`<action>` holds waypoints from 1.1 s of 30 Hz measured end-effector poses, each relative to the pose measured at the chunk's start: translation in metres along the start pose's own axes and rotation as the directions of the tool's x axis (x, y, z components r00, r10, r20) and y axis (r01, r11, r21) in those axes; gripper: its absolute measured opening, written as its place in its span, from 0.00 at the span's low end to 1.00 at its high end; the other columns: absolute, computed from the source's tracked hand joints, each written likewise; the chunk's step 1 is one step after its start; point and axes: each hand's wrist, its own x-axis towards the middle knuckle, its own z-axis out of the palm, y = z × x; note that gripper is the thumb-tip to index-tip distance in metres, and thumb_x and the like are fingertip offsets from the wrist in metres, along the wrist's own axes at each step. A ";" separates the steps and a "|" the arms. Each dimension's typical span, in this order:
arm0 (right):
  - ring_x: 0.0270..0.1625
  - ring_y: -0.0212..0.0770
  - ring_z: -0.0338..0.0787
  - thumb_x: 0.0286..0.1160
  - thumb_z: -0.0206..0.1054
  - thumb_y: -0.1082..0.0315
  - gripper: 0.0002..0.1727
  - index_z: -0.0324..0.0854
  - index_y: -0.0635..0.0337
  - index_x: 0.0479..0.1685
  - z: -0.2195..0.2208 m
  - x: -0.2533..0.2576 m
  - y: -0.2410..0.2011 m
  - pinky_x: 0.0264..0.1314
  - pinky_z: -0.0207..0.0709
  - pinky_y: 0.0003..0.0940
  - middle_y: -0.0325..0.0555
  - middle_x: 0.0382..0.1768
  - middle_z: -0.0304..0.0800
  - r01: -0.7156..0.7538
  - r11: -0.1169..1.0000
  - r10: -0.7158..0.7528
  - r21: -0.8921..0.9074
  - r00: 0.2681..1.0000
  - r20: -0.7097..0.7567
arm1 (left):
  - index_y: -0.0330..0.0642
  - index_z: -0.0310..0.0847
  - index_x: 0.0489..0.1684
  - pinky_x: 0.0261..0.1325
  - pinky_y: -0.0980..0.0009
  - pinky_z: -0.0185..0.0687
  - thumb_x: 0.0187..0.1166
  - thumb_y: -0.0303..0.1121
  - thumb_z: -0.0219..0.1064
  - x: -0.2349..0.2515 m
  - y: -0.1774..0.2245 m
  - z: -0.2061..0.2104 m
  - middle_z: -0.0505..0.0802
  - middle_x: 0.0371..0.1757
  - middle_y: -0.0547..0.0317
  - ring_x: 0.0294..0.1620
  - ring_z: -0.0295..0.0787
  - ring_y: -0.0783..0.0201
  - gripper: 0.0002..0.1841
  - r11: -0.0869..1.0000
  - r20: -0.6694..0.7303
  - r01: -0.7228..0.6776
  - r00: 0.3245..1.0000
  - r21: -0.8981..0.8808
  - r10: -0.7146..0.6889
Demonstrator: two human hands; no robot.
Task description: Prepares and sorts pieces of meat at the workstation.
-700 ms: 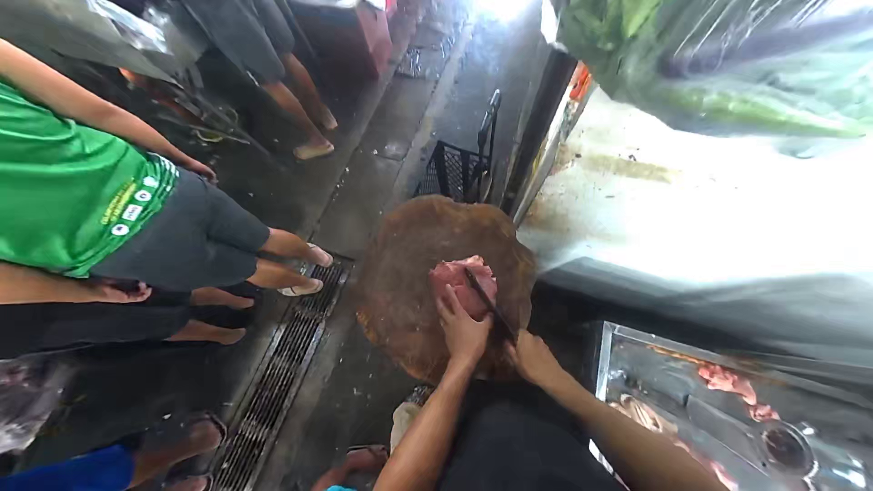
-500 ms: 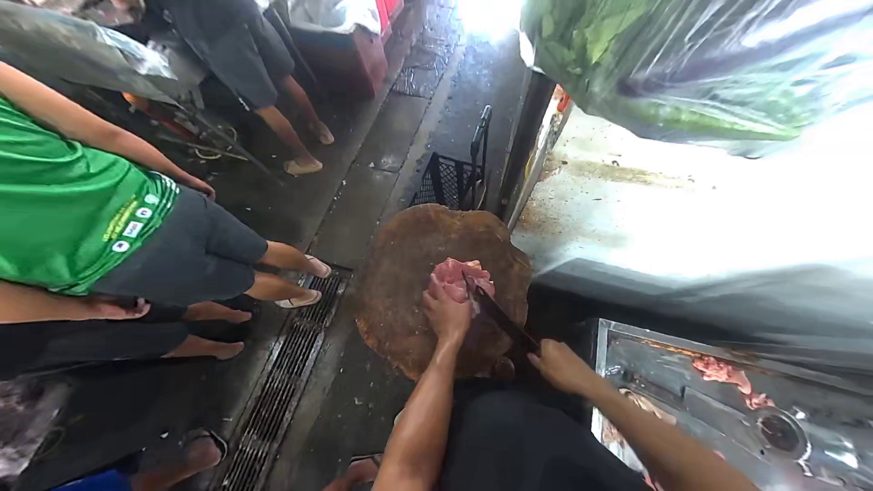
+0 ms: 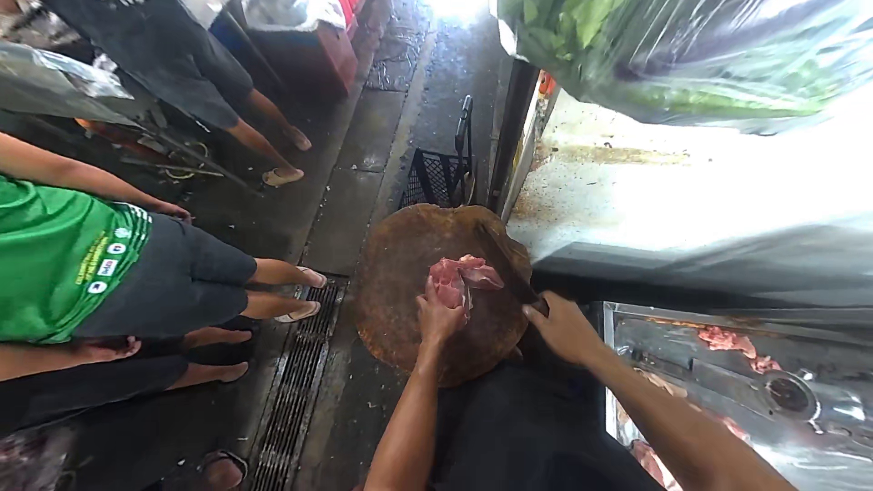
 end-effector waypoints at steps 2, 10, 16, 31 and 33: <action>0.35 0.45 0.90 0.85 0.58 0.43 0.26 0.82 0.58 0.58 -0.020 0.002 -0.050 0.43 0.85 0.50 0.47 0.32 0.88 0.168 0.985 -0.160 0.044 0.977 -0.144 | 0.62 0.43 0.97 0.59 0.43 0.87 0.45 0.54 0.85 0.001 0.001 -0.004 0.74 0.79 0.34 0.62 0.87 0.40 0.67 1.000 0.032 -0.003 0.999 0.024 0.003; 0.46 0.52 0.95 0.87 0.55 0.46 0.27 0.79 0.61 0.65 0.094 0.067 -0.063 0.52 0.88 0.54 0.53 0.42 0.93 -0.017 1.000 0.016 -0.002 0.996 -0.087 | 0.58 0.46 0.97 0.57 0.43 0.88 0.42 0.55 0.85 0.002 -0.003 -0.005 0.76 0.77 0.36 0.62 0.86 0.41 0.68 0.999 0.019 0.006 1.000 0.037 -0.007; 0.57 0.59 0.93 0.87 0.55 0.48 0.25 0.77 0.63 0.62 0.124 0.082 -0.042 0.57 0.85 0.62 0.59 0.51 0.92 -0.256 0.956 0.279 -0.146 0.945 0.172 | 0.55 0.45 0.97 0.64 0.39 0.81 0.41 0.59 0.83 -0.008 0.002 0.004 0.78 0.76 0.37 0.71 0.79 0.37 0.70 0.991 -0.082 0.022 0.997 0.133 -0.011; 0.30 0.45 0.88 0.80 0.63 0.41 0.24 0.82 0.55 0.51 0.068 0.046 0.015 0.36 0.84 0.50 0.47 0.32 0.86 -0.164 0.976 0.146 0.143 0.981 0.127 | 0.43 0.60 0.86 0.46 0.50 0.92 0.59 0.35 0.72 0.063 -0.072 -0.084 0.91 0.56 0.40 0.47 0.93 0.49 0.45 0.557 0.363 0.165 0.893 -0.814 0.266; 0.41 0.47 0.89 0.81 0.62 0.43 0.25 0.82 0.56 0.56 0.057 0.043 -0.010 0.48 0.83 0.53 0.49 0.38 0.88 -0.129 0.982 0.118 0.136 0.989 0.089 | 0.43 0.58 0.88 0.49 0.49 0.93 0.59 0.34 0.73 0.054 -0.063 -0.077 0.89 0.61 0.40 0.51 0.93 0.49 0.47 0.630 0.256 0.096 0.952 -0.770 0.169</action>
